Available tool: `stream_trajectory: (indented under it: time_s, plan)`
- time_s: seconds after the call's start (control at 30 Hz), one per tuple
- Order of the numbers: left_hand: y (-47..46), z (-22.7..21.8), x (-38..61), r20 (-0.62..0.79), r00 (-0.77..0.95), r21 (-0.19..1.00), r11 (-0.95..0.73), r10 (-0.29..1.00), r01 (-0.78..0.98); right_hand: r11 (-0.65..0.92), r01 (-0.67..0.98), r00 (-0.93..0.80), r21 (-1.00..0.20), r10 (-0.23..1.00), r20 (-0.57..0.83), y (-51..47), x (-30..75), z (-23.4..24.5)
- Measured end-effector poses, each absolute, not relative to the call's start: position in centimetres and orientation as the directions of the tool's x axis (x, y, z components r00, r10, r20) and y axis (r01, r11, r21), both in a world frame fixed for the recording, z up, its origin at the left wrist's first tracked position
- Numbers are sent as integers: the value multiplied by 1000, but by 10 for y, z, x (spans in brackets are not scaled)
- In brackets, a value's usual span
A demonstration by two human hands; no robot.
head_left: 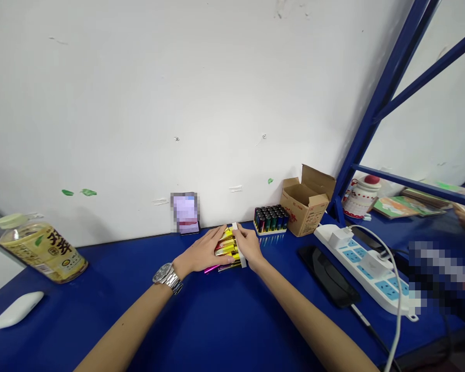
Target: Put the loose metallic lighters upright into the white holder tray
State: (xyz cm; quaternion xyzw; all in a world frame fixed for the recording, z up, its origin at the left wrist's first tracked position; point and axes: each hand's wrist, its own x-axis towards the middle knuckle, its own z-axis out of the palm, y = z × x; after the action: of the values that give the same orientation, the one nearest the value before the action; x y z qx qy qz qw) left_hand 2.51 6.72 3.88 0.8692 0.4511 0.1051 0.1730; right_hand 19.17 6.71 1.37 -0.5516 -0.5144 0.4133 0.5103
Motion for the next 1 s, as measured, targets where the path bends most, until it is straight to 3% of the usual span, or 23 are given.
stream_trajectory:
  time_s: [0.2,0.6,0.83,1.0]
  plan:
    - [61,33,16,4,558,438,-503,830,745,39,137,120,-990,991,56,68,190,15]
    - [53,15,4,107,555,500,-527,825,687,29,164,32,-986,999,35,68,193,18]
    - [45,15,-4,78,547,557,-491,834,670,-10,166,19,-986,1000,-6,69,194,18]
    - [42,12,-6,97,543,585,-489,834,647,27,153,25,-988,999,31,72,195,12]
